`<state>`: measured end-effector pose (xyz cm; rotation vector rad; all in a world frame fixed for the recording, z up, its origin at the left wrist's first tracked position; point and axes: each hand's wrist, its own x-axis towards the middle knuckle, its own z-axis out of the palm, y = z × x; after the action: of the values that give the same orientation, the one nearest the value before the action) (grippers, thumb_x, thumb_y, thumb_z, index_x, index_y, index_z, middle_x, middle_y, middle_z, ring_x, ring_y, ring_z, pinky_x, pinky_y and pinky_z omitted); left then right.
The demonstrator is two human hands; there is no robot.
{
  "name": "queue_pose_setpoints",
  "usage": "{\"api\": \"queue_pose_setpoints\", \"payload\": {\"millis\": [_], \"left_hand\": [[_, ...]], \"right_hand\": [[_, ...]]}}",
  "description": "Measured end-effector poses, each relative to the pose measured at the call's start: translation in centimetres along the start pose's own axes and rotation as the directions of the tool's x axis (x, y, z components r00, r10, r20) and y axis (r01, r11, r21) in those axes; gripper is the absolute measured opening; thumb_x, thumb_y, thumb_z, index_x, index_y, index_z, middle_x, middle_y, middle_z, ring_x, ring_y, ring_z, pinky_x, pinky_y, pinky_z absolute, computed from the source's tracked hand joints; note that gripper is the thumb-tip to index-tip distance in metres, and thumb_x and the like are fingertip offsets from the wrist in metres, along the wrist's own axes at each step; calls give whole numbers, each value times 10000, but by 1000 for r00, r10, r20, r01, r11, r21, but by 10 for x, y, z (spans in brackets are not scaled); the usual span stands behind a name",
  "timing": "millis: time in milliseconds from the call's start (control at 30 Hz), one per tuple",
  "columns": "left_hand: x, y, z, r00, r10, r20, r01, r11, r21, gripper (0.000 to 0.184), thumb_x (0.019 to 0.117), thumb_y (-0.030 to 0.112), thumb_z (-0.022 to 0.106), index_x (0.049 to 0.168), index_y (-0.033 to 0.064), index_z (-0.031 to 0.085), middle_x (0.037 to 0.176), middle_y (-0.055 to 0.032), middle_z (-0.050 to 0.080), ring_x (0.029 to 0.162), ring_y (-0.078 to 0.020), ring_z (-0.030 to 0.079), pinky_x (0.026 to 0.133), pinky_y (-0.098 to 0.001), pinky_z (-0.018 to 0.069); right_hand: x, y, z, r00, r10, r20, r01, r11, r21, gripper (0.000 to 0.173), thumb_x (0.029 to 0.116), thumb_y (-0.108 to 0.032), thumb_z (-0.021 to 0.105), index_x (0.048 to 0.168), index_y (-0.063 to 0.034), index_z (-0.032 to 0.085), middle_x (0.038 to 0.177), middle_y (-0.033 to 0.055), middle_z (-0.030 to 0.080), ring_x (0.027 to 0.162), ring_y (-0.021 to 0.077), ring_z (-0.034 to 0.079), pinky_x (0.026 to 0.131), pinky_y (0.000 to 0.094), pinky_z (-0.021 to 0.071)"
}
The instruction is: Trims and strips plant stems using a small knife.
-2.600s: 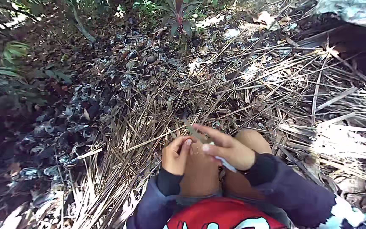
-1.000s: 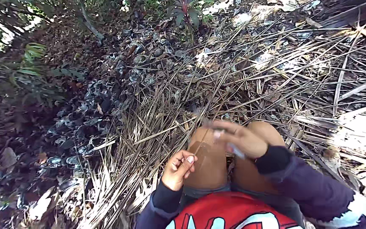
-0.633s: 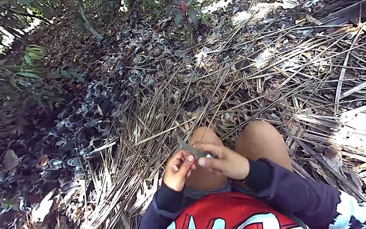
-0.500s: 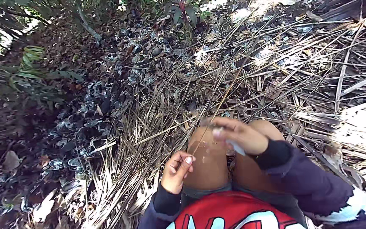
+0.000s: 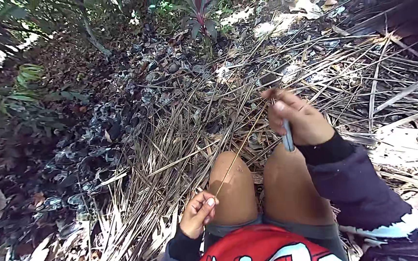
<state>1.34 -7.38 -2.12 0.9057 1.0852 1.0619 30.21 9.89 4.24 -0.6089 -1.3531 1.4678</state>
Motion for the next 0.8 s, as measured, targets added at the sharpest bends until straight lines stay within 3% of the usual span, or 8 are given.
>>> {"api": "queue_pose_setpoints", "payload": {"millis": [67,167,300,400,500,633,733,800], "left_hand": [[3,-2,2,999,30,-16,-29,999,14,41,928,223,709,931,187,728,637,140,628,504,76,511,483,-100,416],[8,1,2,998,65,-16,-65,998,13,38,917,248,721,924,211,727,629,151,617,500,80,503,483,-100,415],[3,-6,-17,997,-15,79,20,998,-66,85,914,318,741,923,234,744,600,156,571,488,80,480,475,-100,395],[6,-14,-19,999,5,47,-9,997,75,112,964,250,647,967,177,732,655,128,648,526,54,559,508,-116,465],[14,-6,-1,988,155,-16,-149,966,210,166,991,182,601,1076,93,711,724,134,674,590,37,607,568,-139,522],[20,5,21,924,372,-84,-324,882,342,139,981,81,575,1027,56,704,723,156,640,582,88,545,539,-92,460],[17,7,21,919,392,-28,-368,883,291,121,1004,196,610,995,144,719,718,176,631,580,109,508,530,-77,420],[13,10,17,942,331,45,-333,920,208,148,1014,295,617,998,205,733,657,186,575,549,110,469,512,-80,390]], "right_hand": [[-18,8,28,969,184,162,-179,983,-45,376,1002,-208,484,1361,-117,548,636,-80,521,493,-11,477,479,165,438],[-36,26,59,820,388,421,-384,918,-100,386,1028,-192,504,1383,-42,532,798,-62,563,567,-33,477,517,139,418],[-16,12,17,961,213,178,-218,976,5,323,1025,-210,461,1293,-108,609,625,-115,507,488,-45,447,472,127,404],[-9,12,9,985,125,122,-129,991,24,326,1023,-193,452,1309,-104,580,600,-94,469,464,-13,444,455,146,413],[-14,17,20,968,178,177,-180,984,-1,334,1000,-193,498,1303,-93,600,627,-91,494,488,-14,452,475,147,406],[-30,21,45,912,293,289,-296,954,-34,339,1009,-188,495,1320,-71,566,677,-99,503,529,-28,454,507,143,403],[-44,25,60,811,359,462,-367,927,-76,383,1027,-214,512,1369,-45,538,785,-69,558,558,-35,470,507,137,406],[-40,19,53,802,328,499,-334,939,-81,371,1021,-213,527,1346,-37,560,811,-84,582,577,-60,483,515,113,412]]}}
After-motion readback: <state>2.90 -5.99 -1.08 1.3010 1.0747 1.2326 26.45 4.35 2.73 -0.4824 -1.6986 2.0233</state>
